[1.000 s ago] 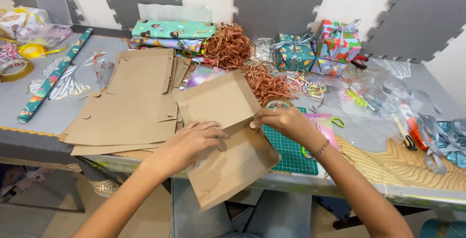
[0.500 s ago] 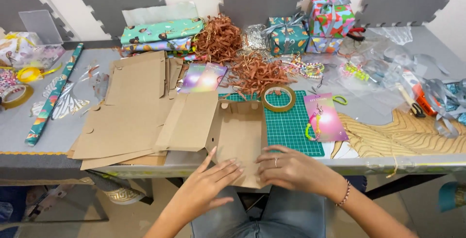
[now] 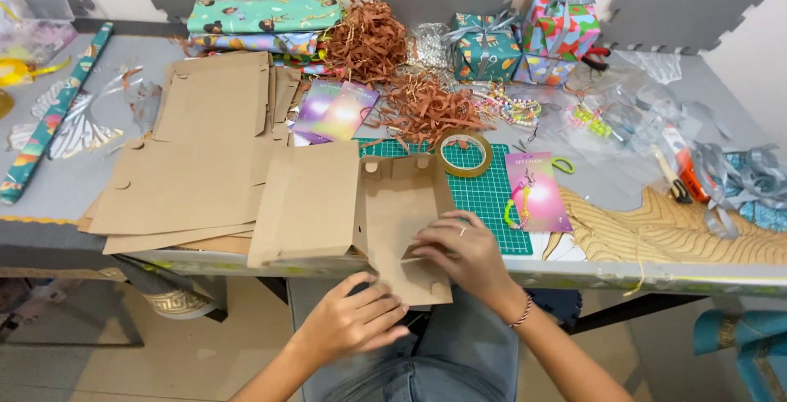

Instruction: The person ties a ribbon on a wrapped gift, then assembles a small cardboard box, fills it with decorative paper and a card, and begins wrapping it.

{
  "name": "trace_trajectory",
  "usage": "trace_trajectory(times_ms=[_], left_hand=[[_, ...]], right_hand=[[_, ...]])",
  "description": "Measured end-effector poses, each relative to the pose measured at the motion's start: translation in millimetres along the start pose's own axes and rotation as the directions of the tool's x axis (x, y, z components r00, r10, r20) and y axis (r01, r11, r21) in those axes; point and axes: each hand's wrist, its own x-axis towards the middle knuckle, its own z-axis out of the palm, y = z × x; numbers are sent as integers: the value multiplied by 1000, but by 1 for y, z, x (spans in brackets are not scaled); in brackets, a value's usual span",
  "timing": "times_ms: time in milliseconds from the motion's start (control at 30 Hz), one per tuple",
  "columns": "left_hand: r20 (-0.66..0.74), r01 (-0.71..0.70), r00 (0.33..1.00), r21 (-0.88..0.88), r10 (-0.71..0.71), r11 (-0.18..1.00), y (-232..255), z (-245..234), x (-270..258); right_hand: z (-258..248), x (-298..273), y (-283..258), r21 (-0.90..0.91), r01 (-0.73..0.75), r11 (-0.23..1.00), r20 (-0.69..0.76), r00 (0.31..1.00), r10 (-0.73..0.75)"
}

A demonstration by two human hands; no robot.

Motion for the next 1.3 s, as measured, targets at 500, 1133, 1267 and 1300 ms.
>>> trace_trajectory(times_ms=[500, 1133, 1267, 1300], left_hand=[[228, 539, 835, -147, -502, 829, -7, 16, 87], [357, 495, 839, -187, -410, 849, -31, 27, 79], [414, 596, 772, -209, -482, 775, -27, 16, 83], [424, 627, 750, -211, -508, 750, -27, 13, 85]], right_hand=[[4, -86, -9, -116, 247, 962, -62, 965, -255], [22, -48, -4, -324, -21, 946, -433, 892, -128], [21, -45, -6, -322, -27, 946, -423, 899, -118], [21, -42, -6, -313, -14, 950, -413, 903, -123]])
